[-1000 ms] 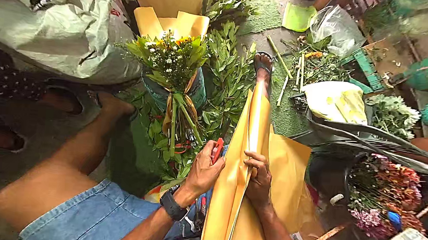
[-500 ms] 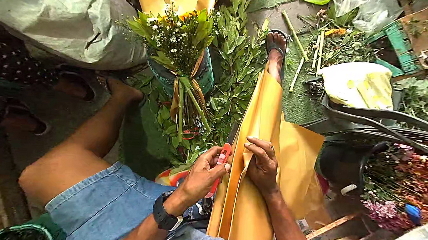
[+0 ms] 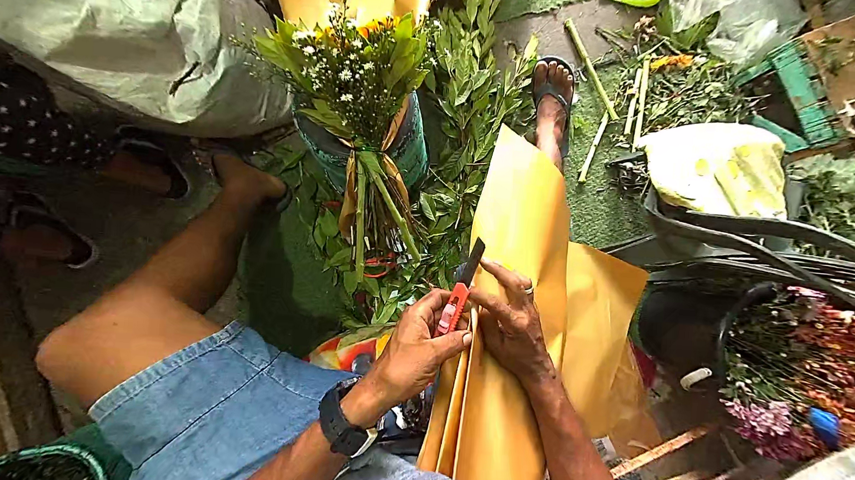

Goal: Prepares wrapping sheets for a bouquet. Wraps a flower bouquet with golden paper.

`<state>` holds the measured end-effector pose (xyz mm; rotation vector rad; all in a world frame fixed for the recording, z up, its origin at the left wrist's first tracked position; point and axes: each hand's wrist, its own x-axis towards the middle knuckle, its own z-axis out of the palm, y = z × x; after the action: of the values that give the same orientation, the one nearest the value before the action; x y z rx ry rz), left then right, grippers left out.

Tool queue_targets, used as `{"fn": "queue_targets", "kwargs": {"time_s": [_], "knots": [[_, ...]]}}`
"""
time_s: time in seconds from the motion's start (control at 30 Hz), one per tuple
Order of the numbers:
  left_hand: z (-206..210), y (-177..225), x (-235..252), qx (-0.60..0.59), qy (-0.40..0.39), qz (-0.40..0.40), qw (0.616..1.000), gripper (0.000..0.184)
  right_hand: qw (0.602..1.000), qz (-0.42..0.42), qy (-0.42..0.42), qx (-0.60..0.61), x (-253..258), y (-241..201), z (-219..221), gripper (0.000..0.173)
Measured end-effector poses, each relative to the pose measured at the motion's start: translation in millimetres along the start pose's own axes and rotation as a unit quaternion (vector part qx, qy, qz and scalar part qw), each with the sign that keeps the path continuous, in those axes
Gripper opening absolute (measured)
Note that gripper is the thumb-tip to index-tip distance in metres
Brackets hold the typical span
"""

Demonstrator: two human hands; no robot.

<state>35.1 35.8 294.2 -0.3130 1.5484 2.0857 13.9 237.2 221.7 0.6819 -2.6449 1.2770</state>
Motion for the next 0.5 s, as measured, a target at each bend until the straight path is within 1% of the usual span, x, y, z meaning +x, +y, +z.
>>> {"fn": "queue_targets", "kwargs": {"time_s": [0.3, 0.4, 0.43, 0.5], "knots": [[-1, -2, 0, 0.000, 0.019, -0.002, 1.000, 0.038, 0.999, 0.009, 0.042, 0.010, -1, -1, -1, 0.023], [-3, -3, -2, -0.002, 0.029, 0.000, 1.000, 0.034, 0.998, 0.011, 0.056, 0.003, -1, -1, 0, 0.019], [-5, -3, -2, 0.015, 0.035, 0.005, 0.999, 0.032, 0.998, 0.012, 0.062, 0.001, -1, 0, 0, 0.017], [-14, -2, -2, 0.105, 0.044, 0.012, 0.993, 0.032, 0.997, 0.014, 0.075, 0.002, -2, 1, -1, 0.013]]}}
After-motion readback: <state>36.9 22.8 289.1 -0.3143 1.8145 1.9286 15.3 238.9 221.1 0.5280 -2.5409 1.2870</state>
